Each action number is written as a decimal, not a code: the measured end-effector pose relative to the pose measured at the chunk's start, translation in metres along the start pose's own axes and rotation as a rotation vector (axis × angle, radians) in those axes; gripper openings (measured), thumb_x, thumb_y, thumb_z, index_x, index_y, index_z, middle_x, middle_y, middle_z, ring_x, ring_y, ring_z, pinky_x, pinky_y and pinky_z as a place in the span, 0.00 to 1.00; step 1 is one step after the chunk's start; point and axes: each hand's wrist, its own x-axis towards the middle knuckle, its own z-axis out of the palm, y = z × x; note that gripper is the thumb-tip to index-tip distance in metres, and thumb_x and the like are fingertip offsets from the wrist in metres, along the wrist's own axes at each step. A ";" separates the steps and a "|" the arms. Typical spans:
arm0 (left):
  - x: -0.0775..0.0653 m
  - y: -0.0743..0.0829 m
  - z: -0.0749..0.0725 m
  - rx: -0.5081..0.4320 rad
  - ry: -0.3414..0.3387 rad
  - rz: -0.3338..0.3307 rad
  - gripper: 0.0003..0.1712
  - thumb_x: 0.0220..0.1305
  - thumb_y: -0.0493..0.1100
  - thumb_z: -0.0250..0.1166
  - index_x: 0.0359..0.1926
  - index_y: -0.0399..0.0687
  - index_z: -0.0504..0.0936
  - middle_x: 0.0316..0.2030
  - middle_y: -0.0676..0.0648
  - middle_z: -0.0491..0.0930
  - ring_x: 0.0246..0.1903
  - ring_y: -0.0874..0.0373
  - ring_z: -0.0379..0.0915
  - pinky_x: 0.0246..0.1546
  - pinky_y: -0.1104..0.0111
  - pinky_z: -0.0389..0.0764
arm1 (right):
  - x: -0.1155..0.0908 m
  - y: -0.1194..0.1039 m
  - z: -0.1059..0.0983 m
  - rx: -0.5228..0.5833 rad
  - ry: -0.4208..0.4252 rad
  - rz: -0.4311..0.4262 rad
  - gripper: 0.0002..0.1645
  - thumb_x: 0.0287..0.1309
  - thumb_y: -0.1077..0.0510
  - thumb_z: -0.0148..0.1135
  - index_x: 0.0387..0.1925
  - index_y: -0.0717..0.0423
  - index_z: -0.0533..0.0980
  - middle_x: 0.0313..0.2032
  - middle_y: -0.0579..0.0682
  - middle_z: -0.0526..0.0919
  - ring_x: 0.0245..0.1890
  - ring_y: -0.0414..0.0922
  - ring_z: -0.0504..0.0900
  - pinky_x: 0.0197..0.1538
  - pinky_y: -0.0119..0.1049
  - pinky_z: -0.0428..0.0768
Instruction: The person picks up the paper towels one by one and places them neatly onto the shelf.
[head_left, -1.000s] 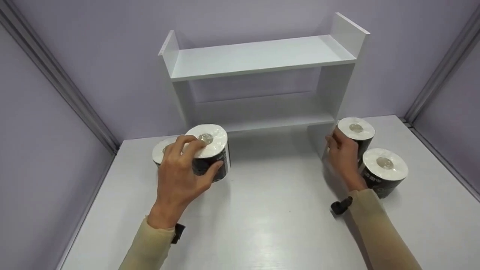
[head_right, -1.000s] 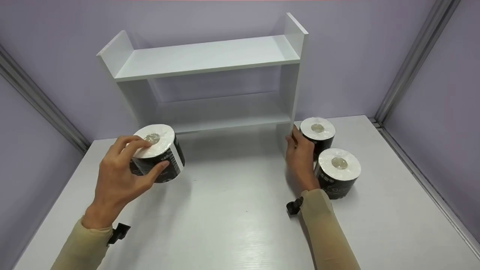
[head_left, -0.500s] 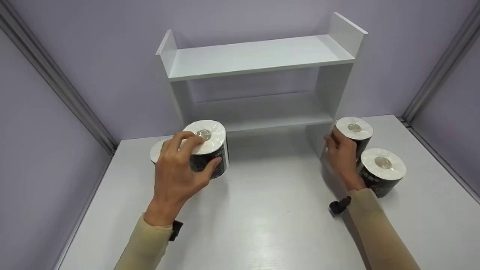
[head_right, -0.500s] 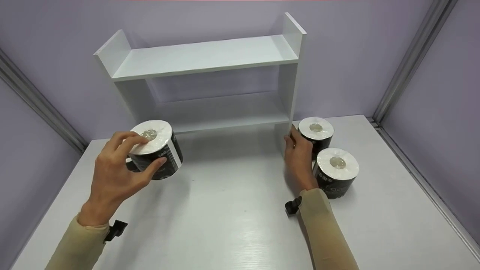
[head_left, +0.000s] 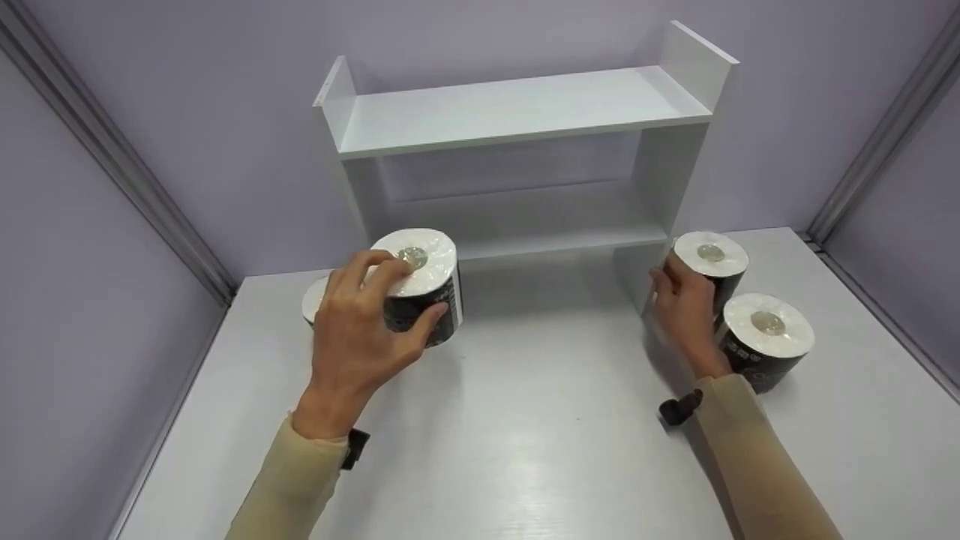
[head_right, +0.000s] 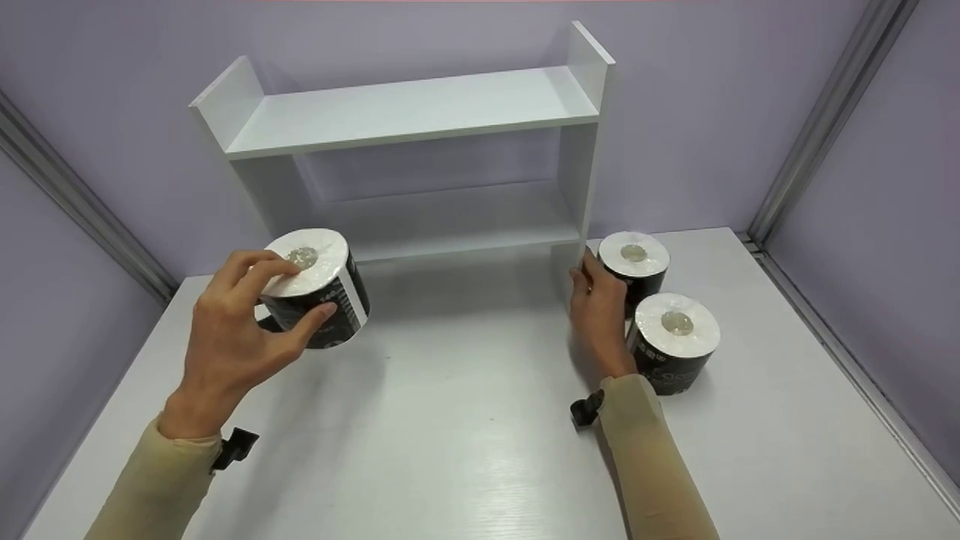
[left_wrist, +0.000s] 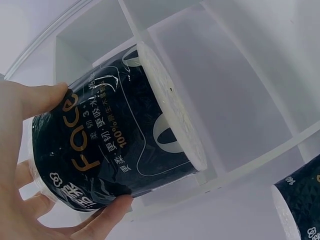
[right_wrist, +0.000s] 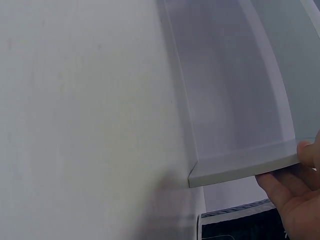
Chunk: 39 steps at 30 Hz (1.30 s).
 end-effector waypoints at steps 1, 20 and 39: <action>0.001 0.000 0.000 0.000 0.003 0.000 0.29 0.54 0.54 0.85 0.51 0.46 0.85 0.51 0.40 0.82 0.51 0.37 0.80 0.52 0.47 0.84 | 0.000 0.000 0.000 -0.001 -0.005 0.003 0.12 0.76 0.68 0.58 0.53 0.68 0.83 0.39 0.65 0.88 0.37 0.49 0.82 0.38 0.16 0.72; 0.013 0.006 -0.001 -0.003 0.018 0.022 0.28 0.55 0.56 0.83 0.51 0.48 0.85 0.52 0.43 0.82 0.49 0.37 0.80 0.49 0.45 0.85 | 0.002 -0.002 -0.004 0.009 0.029 0.014 0.08 0.76 0.67 0.60 0.37 0.69 0.79 0.30 0.62 0.84 0.30 0.39 0.77 0.34 0.20 0.70; 0.014 0.002 -0.008 -0.001 0.043 0.008 0.28 0.55 0.56 0.84 0.50 0.48 0.85 0.51 0.41 0.82 0.50 0.37 0.80 0.50 0.42 0.86 | 0.001 -0.001 0.001 -0.034 0.019 0.037 0.07 0.76 0.65 0.60 0.41 0.66 0.81 0.32 0.62 0.87 0.31 0.36 0.78 0.36 0.20 0.71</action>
